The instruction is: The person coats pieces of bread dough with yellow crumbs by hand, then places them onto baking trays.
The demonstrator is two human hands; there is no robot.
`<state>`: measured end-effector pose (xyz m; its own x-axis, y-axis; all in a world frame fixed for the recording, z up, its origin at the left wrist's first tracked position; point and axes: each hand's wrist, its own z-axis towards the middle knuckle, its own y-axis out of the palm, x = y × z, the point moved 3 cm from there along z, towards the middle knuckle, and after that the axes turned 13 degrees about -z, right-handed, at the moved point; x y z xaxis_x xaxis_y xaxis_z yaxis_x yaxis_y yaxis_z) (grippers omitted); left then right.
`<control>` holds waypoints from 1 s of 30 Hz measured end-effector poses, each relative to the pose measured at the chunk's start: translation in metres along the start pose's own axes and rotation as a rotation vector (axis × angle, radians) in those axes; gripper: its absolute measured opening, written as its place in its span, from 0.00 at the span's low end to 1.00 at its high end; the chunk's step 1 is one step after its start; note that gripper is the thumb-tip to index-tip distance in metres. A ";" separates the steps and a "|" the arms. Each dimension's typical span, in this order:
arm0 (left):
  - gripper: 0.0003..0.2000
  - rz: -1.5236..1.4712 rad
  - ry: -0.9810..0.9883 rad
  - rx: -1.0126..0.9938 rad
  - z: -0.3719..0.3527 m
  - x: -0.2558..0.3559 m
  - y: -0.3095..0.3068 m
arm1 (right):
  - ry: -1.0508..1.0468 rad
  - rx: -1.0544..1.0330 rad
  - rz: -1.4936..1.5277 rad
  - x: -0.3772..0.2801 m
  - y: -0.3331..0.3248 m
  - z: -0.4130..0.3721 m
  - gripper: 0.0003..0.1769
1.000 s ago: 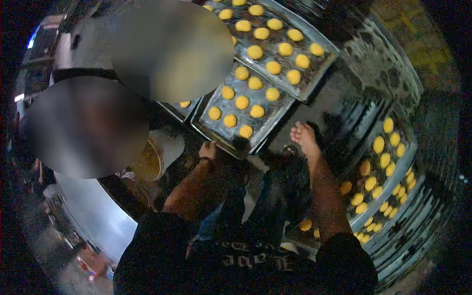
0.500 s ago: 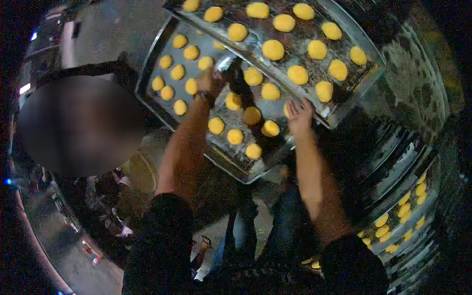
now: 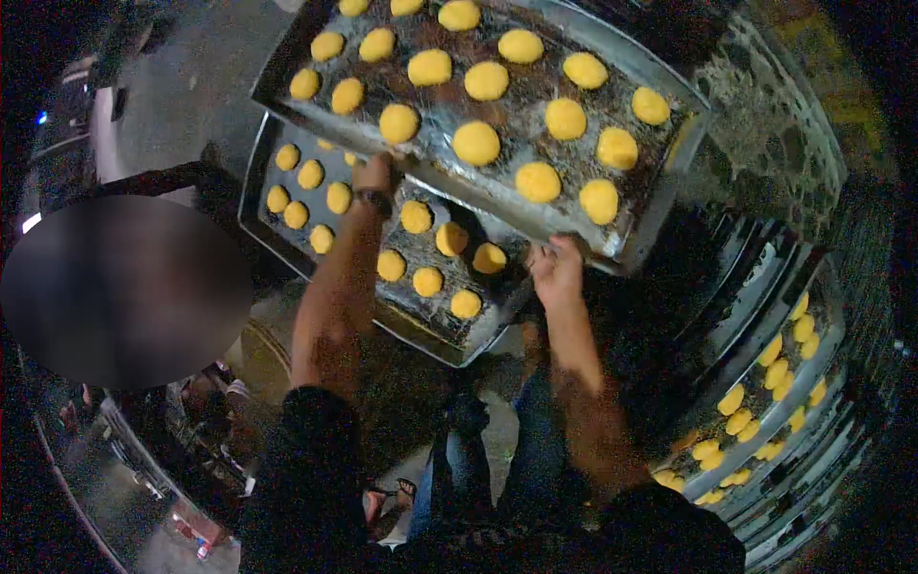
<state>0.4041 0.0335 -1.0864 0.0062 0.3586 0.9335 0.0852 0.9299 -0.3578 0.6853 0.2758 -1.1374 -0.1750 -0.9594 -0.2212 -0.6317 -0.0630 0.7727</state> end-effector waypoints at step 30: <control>0.09 -0.851 -0.352 -0.617 -0.061 0.126 0.018 | -0.670 -0.070 0.101 0.082 0.193 -0.035 0.14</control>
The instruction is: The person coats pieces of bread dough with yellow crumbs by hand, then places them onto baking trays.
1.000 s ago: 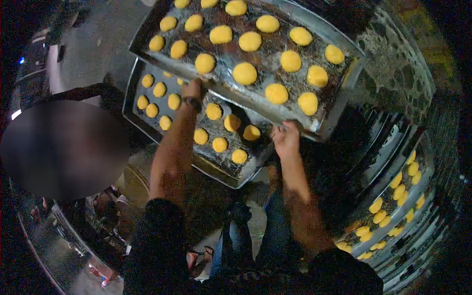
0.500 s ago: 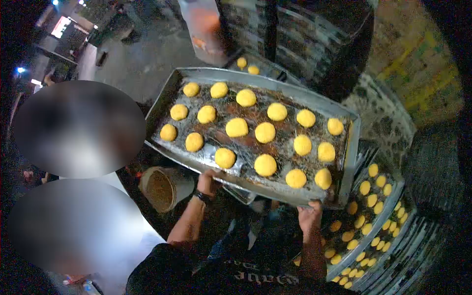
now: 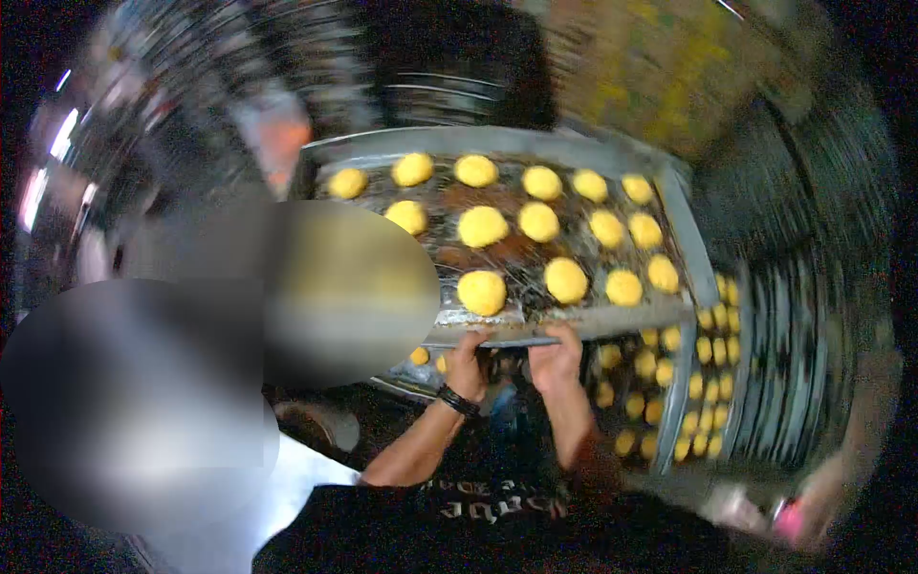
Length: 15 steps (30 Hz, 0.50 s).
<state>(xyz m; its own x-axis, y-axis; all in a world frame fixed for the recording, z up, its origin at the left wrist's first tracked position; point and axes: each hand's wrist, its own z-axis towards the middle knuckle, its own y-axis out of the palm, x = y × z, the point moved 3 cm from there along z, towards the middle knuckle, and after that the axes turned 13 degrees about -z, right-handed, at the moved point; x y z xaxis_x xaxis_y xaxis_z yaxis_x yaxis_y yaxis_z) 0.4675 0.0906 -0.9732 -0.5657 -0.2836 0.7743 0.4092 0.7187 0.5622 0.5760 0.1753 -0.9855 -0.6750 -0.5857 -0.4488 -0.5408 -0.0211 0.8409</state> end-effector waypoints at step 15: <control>0.16 1.604 0.237 0.060 0.287 0.412 -0.297 | 0.039 0.306 0.062 0.063 -0.083 0.020 0.09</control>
<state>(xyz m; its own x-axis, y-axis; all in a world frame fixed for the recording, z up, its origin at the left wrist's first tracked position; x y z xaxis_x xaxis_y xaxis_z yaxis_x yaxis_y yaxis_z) -0.0925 -0.0569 -0.9049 0.5119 0.6598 0.5501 0.4084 0.3765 -0.8315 0.5681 0.1565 -1.0896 -0.6947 -0.6089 -0.3829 -0.6293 0.2567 0.7336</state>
